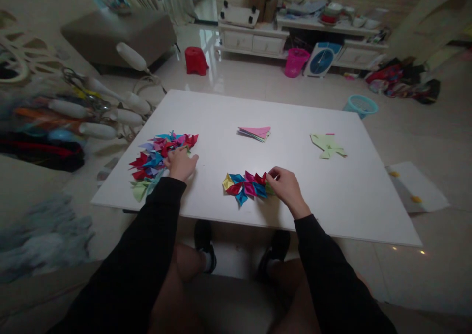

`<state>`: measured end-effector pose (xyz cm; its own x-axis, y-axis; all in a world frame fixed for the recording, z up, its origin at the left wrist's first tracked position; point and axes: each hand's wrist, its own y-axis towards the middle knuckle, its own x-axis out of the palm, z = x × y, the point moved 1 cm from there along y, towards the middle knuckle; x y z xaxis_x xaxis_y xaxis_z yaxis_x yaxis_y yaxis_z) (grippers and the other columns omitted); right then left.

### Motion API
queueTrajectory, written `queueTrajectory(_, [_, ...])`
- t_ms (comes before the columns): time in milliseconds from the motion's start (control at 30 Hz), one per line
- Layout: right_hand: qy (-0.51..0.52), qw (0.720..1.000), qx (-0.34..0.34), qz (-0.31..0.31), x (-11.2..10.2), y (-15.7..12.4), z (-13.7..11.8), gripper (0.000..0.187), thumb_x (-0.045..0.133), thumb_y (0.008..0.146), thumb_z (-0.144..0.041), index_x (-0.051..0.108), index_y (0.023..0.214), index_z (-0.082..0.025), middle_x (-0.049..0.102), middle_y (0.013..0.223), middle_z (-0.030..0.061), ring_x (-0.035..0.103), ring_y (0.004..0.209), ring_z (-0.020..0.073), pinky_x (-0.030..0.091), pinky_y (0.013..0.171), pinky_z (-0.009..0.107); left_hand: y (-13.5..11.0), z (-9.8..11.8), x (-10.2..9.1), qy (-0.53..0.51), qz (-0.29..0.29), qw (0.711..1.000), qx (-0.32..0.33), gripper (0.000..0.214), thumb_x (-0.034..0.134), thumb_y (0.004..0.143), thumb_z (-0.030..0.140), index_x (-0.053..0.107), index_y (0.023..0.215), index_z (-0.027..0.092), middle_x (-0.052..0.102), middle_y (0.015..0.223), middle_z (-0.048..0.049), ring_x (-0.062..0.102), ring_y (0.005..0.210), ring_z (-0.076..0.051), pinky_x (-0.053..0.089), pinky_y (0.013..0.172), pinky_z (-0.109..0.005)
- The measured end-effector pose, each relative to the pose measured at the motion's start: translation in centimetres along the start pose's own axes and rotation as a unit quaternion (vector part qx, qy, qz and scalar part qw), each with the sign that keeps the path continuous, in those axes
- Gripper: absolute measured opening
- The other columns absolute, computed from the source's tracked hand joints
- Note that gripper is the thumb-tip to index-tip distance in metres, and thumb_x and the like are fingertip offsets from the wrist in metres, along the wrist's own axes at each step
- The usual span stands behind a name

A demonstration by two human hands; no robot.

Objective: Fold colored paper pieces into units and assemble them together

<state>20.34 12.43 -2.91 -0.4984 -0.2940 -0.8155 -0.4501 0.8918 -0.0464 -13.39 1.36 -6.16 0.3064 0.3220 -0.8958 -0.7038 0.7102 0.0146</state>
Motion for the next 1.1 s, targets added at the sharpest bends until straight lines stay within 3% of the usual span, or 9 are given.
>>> queueTrajectory(67, [0.006, 1.000, 0.003, 0.001, 0.0, 0.0, -0.1, 0.017, 0.059, 0.085, -0.031, 0.071, 0.077, -0.021, 0.072, 0.078, 0.0032, 0.060, 0.069, 0.0158, 0.037, 0.064, 0.028, -0.4, 1.6, 0.6, -0.040, 0.000, 0.999, 0.024, 0.039, 0.058, 0.083, 0.029, 0.070, 0.116, 0.014, 0.061, 0.141, -0.0177, 0.049, 0.135, -0.039, 0.035, 0.117, -0.058])
queueTrajectory(200, [0.010, 1.000, 0.007, -0.012, 0.2, -0.1, -0.3, 0.018, 0.059, 0.085, -0.031, 0.072, 0.079, -0.021, 0.073, 0.080, 0.0036, 0.061, 0.071, 0.0160, 0.039, 0.066, 0.028, -2.0, 5.1, 2.2, -0.154, -0.082, 0.980, 0.091, 0.033, 0.056, 0.084, 0.026, 0.074, 0.109, 0.014, 0.071, 0.126, -0.0121, 0.064, 0.118, -0.026, 0.048, 0.108, -0.038])
queueTrajectory(300, [0.008, 1.000, 0.010, -0.025, 0.4, -0.2, -0.5, 0.017, 0.059, 0.085, -0.031, 0.073, 0.081, -0.021, 0.074, 0.082, 0.0040, 0.062, 0.073, 0.0163, 0.040, 0.069, 0.028, -3.3, 7.3, 3.4, -0.183, -0.122, 0.969, 0.112, 0.033, 0.058, 0.085, 0.026, 0.075, 0.110, 0.013, 0.072, 0.125, -0.0117, 0.065, 0.117, -0.025, 0.050, 0.106, -0.035])
queueTrajectory(433, [-0.005, 0.999, 0.009, -0.033, 0.5, -0.1, -1.0, 0.017, 0.059, 0.085, -0.029, 0.073, 0.080, -0.021, 0.074, 0.083, 0.0044, 0.063, 0.075, 0.0169, 0.041, 0.069, 0.028, -4.5, 9.1, 4.6, -0.138, -0.167, 0.963, 0.163, 0.031, 0.056, 0.085, 0.024, 0.077, 0.108, 0.017, 0.071, 0.125, -0.0093, 0.064, 0.120, -0.025, 0.047, 0.111, -0.036])
queueTrajectory(600, [-0.014, 0.999, 0.007, -0.032, 0.8, -0.1, -1.6, 0.019, 0.059, 0.087, -0.033, 0.074, 0.081, -0.022, 0.075, 0.084, 0.0048, 0.062, 0.074, 0.0169, 0.039, 0.067, 0.027, -4.9, 9.8, 5.8, -0.103, -0.194, 0.954, 0.204, 0.030, 0.056, 0.085, 0.021, 0.076, 0.106, 0.014, 0.072, 0.121, -0.0124, 0.065, 0.118, -0.027, 0.046, 0.111, -0.037])
queueTrajectory(800, [-0.004, 0.999, 0.001, -0.032, 0.7, -0.4, -1.6, 0.021, 0.058, 0.088, -0.034, 0.073, 0.080, -0.021, 0.075, 0.083, 0.0046, 0.062, 0.072, 0.0162, 0.039, 0.066, 0.027, -5.0, 9.5, 6.1, -0.115, -0.215, 0.954, 0.176, 0.026, 0.058, 0.088, 0.025, 0.068, 0.111, 0.016, 0.073, 0.113, -0.0122, 0.068, 0.107, -0.027, 0.052, 0.099, -0.040])
queueTrajectory(967, [0.002, 1.000, 0.001, -0.031, 0.4, -0.5, -1.4, 0.019, 0.059, 0.086, -0.032, 0.073, 0.080, -0.021, 0.075, 0.083, 0.0045, 0.062, 0.073, 0.0162, 0.040, 0.068, 0.027, -5.1, 9.5, 6.4, -0.148, -0.226, 0.947, 0.171, 0.048, 0.058, 0.087, 0.020, 0.055, 0.134, 0.017, 0.065, 0.136, -0.0144, 0.063, 0.125, -0.027, 0.048, 0.107, -0.039])
queueTrajectory(1100, [0.006, 1.000, 0.003, -0.026, 0.2, -0.3, -1.2, 0.018, 0.059, 0.086, -0.031, 0.073, 0.080, -0.022, 0.075, 0.084, 0.0040, 0.062, 0.073, 0.0164, 0.041, 0.068, 0.027, -5.1, 9.9, 6.9, -0.140, -0.249, 0.941, 0.180, 0.046, 0.057, 0.088, 0.024, 0.058, 0.134, 0.017, 0.065, 0.137, -0.0133, 0.062, 0.126, -0.026, 0.046, 0.110, -0.038])
